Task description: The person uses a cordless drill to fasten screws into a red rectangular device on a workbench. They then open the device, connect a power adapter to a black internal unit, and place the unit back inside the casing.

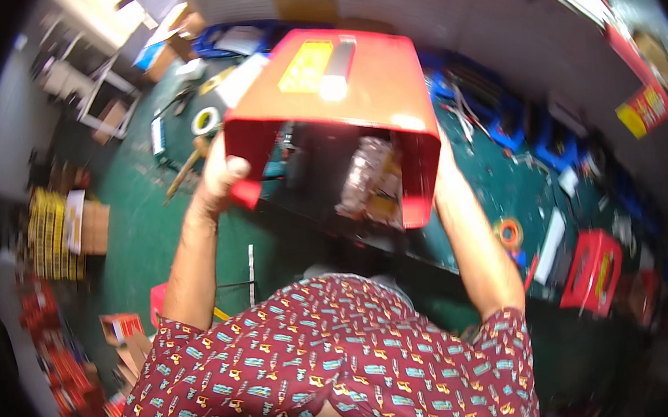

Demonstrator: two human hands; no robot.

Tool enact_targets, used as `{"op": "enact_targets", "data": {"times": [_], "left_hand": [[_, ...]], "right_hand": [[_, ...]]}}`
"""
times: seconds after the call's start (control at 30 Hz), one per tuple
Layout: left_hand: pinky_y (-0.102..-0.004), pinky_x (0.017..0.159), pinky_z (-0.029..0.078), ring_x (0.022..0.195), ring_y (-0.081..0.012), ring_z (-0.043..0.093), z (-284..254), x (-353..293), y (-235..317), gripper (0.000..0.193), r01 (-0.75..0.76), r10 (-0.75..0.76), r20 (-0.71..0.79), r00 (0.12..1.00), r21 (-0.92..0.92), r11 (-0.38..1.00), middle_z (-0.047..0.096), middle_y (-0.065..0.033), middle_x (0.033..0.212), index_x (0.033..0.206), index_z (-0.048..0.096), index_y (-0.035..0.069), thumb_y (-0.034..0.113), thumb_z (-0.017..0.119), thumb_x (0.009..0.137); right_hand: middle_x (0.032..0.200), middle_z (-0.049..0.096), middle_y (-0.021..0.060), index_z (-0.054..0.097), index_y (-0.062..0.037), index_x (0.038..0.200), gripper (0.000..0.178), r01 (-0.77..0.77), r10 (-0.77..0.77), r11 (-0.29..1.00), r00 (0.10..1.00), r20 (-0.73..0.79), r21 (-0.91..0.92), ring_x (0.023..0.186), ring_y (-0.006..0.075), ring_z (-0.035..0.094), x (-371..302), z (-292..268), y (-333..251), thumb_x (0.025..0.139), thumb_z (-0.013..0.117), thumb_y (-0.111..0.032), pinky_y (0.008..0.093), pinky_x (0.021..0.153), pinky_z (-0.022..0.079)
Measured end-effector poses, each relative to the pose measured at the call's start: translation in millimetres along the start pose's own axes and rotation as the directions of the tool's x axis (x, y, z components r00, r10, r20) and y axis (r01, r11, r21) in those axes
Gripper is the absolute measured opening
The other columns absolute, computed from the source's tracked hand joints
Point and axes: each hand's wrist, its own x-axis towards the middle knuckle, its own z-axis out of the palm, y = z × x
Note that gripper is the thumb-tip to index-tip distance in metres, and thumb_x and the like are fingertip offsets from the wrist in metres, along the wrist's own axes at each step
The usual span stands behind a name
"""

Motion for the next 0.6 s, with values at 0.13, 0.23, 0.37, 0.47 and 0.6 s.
{"op": "enact_targets", "data": {"times": [0.13,0.23,0.37,0.47,0.6], "left_hand": [[-0.0354,0.106,0.041,0.123,-0.0166,0.051,-14,-95,-11,0.072,0.168,-0.154,-0.175,0.972,0.069,0.983,0.056,-0.0088,0.135,0.144,0.043,-0.002,0.037,0.07,0.091],[-0.0342,0.101,0.045,0.116,-0.0153,0.056,-33,-153,-37,0.051,0.295,-0.264,-0.302,0.916,0.061,0.954,0.06,-0.0073,0.129,0.141,0.046,-0.001,0.027,0.057,0.1],[-0.0351,0.091,0.049,0.1,-0.0166,0.063,-50,-220,-48,0.033,0.492,-0.334,-0.518,0.787,0.202,0.847,0.069,-0.0073,0.111,0.123,0.06,-0.004,0.017,0.052,0.1],[-0.0339,0.088,0.05,0.094,-0.0157,0.064,-70,-246,-67,0.029,0.433,-0.283,-0.641,0.714,0.086,0.897,0.07,-0.0063,0.105,0.119,0.062,-0.004,0.015,0.051,0.1],[-0.0319,0.09,0.049,0.099,-0.0147,0.063,-114,-252,-69,0.029,0.287,-0.312,-0.768,0.56,-0.173,0.942,0.068,-0.0061,0.111,0.123,0.061,-0.002,0.011,0.05,0.099]], "right_hand": [[0.079,0.063,0.003,0.065,-0.0133,0.101,0.05,-0.359,0.352,0.931,0.93,-0.108,-0.061,0.06,0.0199,0.057,-33,55,61,0.1,0.045,-0.059,0.0365,0.058,0.052],[0.073,0.062,0.0027,0.063,-0.0147,0.095,0.053,-0.474,0.472,0.864,0.88,-0.056,-0.17,0.055,0.0176,0.055,-10,41,116,0.1,0.04,-0.062,0.0352,0.051,0.048],[0.074,0.06,0.0058,0.061,-0.014,0.099,0.047,-0.548,0.566,0.802,0.824,0.009,-0.237,0.053,0.0199,0.055,-12,72,161,0.099,0.046,-0.059,0.035,0.048,0.048],[0.067,0.059,0.0075,0.059,-0.0132,0.099,0.047,-0.544,0.563,0.796,0.826,-0.002,-0.265,0.045,0.0204,0.052,-8,108,186,0.098,0.051,-0.059,0.034,0.041,0.044],[0.102,0.064,0.0081,0.057,-0.0075,0.123,0.044,-0.441,0.501,0.846,0.849,0.166,-0.3,0.083,0.0183,0.064,25,137,212,0.102,0.053,-0.046,0.0345,0.065,0.055]]}}
